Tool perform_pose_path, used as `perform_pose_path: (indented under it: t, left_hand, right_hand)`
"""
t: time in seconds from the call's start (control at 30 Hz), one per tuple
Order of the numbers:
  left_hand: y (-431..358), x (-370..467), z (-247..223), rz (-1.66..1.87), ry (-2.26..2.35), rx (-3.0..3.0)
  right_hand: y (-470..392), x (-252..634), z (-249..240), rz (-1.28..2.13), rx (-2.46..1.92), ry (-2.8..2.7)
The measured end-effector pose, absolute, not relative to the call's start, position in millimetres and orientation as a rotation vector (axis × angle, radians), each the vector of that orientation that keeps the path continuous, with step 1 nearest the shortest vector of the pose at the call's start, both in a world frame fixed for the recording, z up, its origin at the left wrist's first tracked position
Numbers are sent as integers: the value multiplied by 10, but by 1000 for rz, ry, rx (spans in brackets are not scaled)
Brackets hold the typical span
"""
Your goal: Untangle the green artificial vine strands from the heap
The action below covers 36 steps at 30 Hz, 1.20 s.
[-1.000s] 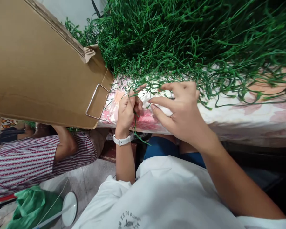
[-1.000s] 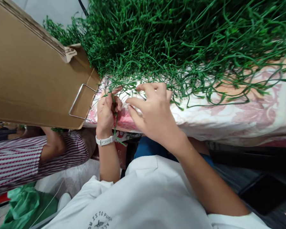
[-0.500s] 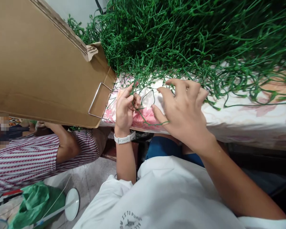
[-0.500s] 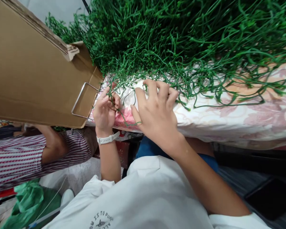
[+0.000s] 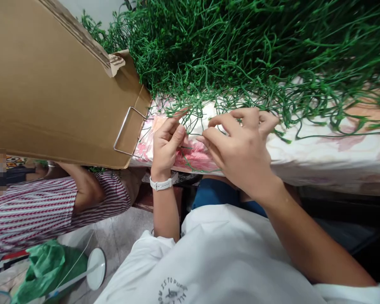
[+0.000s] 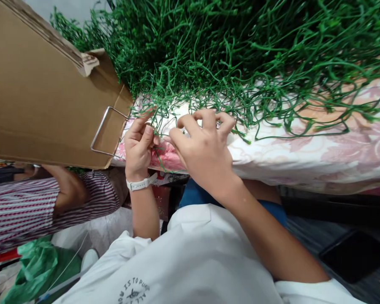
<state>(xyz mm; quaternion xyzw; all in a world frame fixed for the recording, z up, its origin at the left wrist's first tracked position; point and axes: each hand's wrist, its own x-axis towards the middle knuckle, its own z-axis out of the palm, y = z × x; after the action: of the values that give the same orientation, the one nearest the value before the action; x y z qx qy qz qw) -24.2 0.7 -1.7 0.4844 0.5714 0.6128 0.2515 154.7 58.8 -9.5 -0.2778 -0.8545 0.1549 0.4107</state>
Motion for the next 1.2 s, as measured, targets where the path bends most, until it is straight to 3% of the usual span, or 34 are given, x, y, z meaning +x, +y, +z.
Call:
perform_pose_path:
  t: [0.4,0.73,1.2]
  left_hand:
    - [38,-71,-29,1812,1852,1393]
    - [47,-83,-116,2031,1769,1273]
    - [100,-320,-131,2444,1800,975]
  right_hand:
    - [671,1602,-142,268,-457,-2145]
    - [667,1617,-98,214,-350,-2198]
    - [741,1760,-80,797,-316,-1842]
